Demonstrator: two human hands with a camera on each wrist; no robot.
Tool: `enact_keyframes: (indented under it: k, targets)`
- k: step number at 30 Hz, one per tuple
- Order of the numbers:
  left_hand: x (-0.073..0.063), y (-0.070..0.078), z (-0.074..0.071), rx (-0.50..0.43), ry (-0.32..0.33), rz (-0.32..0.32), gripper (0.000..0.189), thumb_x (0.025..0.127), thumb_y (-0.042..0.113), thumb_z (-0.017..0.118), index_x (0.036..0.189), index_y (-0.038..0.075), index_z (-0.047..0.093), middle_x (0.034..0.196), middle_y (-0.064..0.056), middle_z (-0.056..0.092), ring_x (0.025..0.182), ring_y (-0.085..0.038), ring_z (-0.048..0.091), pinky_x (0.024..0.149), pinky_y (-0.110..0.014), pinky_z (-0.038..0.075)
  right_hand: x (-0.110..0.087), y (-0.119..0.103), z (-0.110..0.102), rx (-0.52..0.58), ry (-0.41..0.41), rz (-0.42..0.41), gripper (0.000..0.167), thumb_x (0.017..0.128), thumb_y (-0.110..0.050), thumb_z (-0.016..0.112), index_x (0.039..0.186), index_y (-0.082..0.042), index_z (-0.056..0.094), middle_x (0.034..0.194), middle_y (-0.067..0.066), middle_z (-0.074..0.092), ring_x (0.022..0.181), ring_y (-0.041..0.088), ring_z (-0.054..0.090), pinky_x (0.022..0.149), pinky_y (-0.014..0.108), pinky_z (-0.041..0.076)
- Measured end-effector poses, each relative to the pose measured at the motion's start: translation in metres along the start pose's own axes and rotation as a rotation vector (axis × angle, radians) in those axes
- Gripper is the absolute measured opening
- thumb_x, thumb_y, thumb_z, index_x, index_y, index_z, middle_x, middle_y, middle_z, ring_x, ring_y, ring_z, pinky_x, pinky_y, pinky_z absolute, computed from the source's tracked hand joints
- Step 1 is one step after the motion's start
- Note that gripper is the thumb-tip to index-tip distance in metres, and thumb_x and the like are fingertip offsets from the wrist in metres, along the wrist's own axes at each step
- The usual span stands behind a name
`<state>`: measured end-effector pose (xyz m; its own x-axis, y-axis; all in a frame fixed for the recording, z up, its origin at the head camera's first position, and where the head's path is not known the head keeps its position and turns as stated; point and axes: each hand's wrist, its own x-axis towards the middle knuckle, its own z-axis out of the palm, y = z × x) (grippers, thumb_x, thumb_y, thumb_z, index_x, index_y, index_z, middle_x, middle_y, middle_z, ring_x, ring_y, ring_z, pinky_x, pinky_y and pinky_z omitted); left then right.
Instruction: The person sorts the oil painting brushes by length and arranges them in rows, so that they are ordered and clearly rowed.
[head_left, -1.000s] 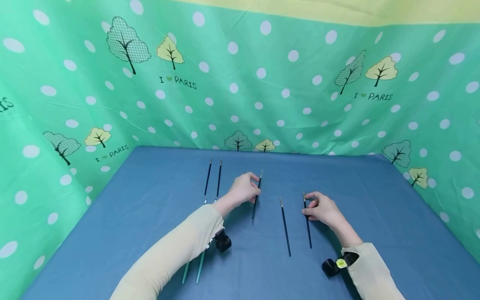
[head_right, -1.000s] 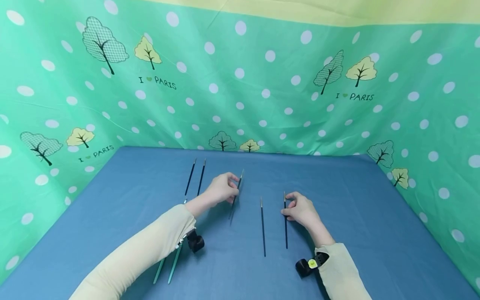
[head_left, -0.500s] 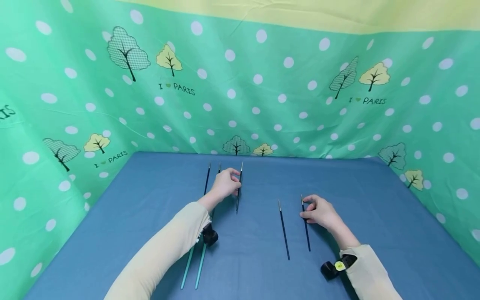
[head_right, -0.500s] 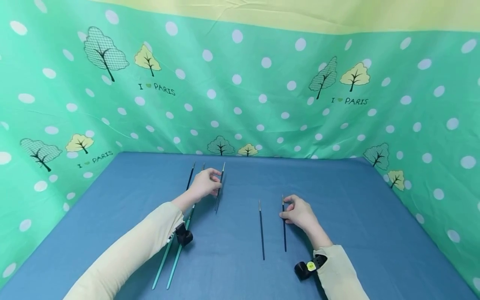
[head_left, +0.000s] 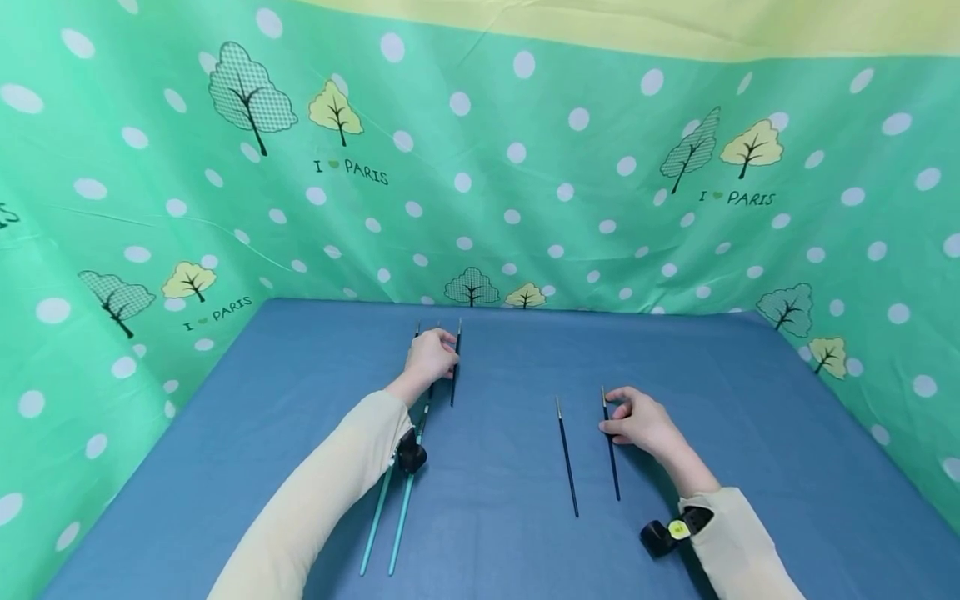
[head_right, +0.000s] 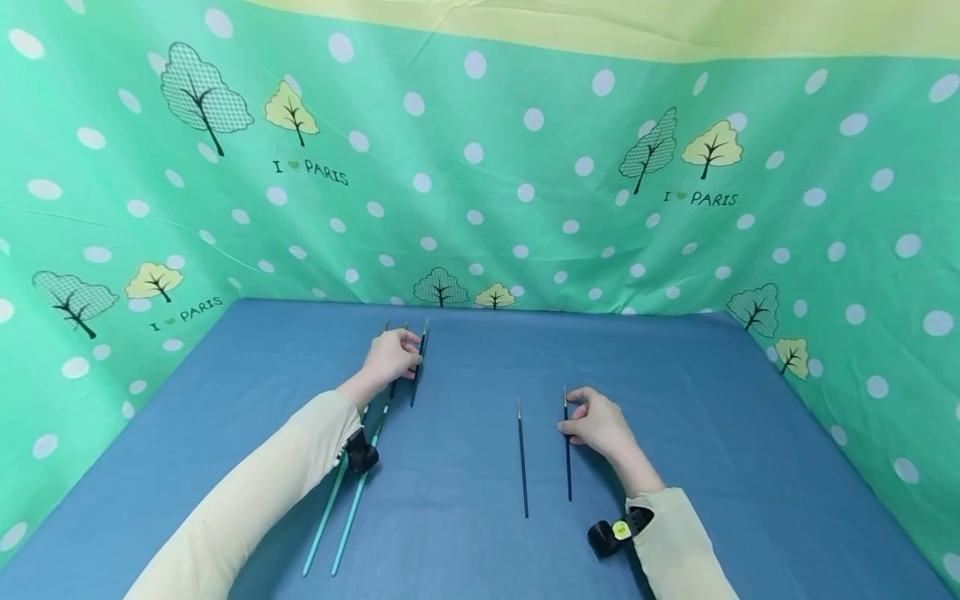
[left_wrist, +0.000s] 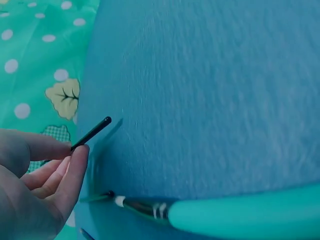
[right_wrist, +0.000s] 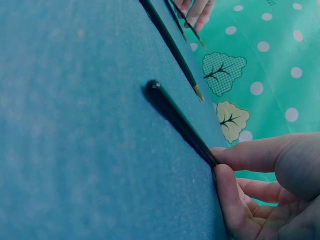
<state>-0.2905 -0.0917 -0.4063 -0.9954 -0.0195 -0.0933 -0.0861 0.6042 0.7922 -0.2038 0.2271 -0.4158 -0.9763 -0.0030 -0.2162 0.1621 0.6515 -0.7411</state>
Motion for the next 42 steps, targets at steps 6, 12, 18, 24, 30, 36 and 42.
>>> enact_keyframes:
  k: [6,12,18,24,30,36,42]
  targets:
    - [0.003,-0.004,-0.001,0.102,0.036,0.017,0.027,0.082,0.007,0.059,0.109,0.006,0.061,0.084,-0.007,0.065,0.049,-0.01,0.06,0.06,-0.028,0.054,0.001,0.001,0.001,0.003,-0.001,0.015,0.051,0.079,-0.006,0.068,0.125,-0.001,0.046,0.084,0.01,0.05,0.067,0.017,0.057,0.06,0.028,0.055]
    - [0.006,-0.002,-0.002,0.167,0.081,0.03,0.025,0.081,0.006,0.058,0.105,0.005,0.062,0.079,-0.008,0.068,0.045,-0.01,0.059,0.073,-0.034,0.054,0.001,-0.001,0.0,-0.002,0.004,0.011,0.052,0.079,-0.006,0.068,0.125,-0.001,0.046,0.083,0.01,0.05,0.067,0.016,0.057,0.06,0.028,0.055]
    - [0.007,-0.002,-0.001,0.19,0.092,-0.005,0.025,0.081,0.007,0.059,0.106,0.006,0.062,0.085,-0.01,0.069,0.045,-0.009,0.059,0.08,-0.035,0.052,0.0,0.0,0.001,-0.005,-0.002,0.001,0.051,0.079,-0.006,0.068,0.124,0.0,0.046,0.083,0.01,0.05,0.066,0.016,0.057,0.06,0.029,0.055]
    - [0.01,-0.002,0.003,0.211,0.108,-0.008,0.021,0.081,0.006,0.057,0.101,0.007,0.063,0.086,-0.009,0.068,0.045,-0.01,0.058,0.074,-0.034,0.053,0.001,0.0,0.0,-0.003,0.008,-0.007,0.051,0.079,-0.006,0.068,0.124,0.0,0.046,0.082,0.01,0.05,0.066,0.016,0.056,0.06,0.029,0.055]
    - [0.01,0.0,0.005,0.21,0.115,-0.022,0.017,0.081,0.005,0.058,0.097,0.007,0.064,0.089,-0.009,0.068,0.046,-0.011,0.058,0.06,-0.029,0.052,0.002,0.001,0.0,-0.002,0.008,-0.007,0.051,0.079,-0.006,0.069,0.124,0.0,0.046,0.082,0.01,0.051,0.066,0.016,0.056,0.06,0.029,0.055]
    - [0.006,0.002,0.003,0.203,0.114,0.004,0.019,0.082,0.005,0.056,0.099,0.008,0.063,0.084,-0.008,0.067,0.048,-0.012,0.058,0.055,-0.028,0.051,0.003,0.0,-0.002,-0.002,0.005,-0.014,0.051,0.079,-0.007,0.068,0.125,-0.001,0.046,0.083,0.01,0.051,0.066,0.016,0.056,0.06,0.029,0.055]
    - [-0.005,0.009,0.003,0.173,0.106,0.066,0.022,0.083,0.006,0.055,0.103,0.005,0.063,0.078,-0.007,0.065,0.051,-0.013,0.06,0.057,-0.029,0.052,0.001,0.0,-0.003,-0.005,-0.009,-0.014,0.051,0.079,-0.007,0.068,0.125,0.0,0.045,0.083,0.01,0.051,0.066,0.016,0.056,0.06,0.029,0.055]
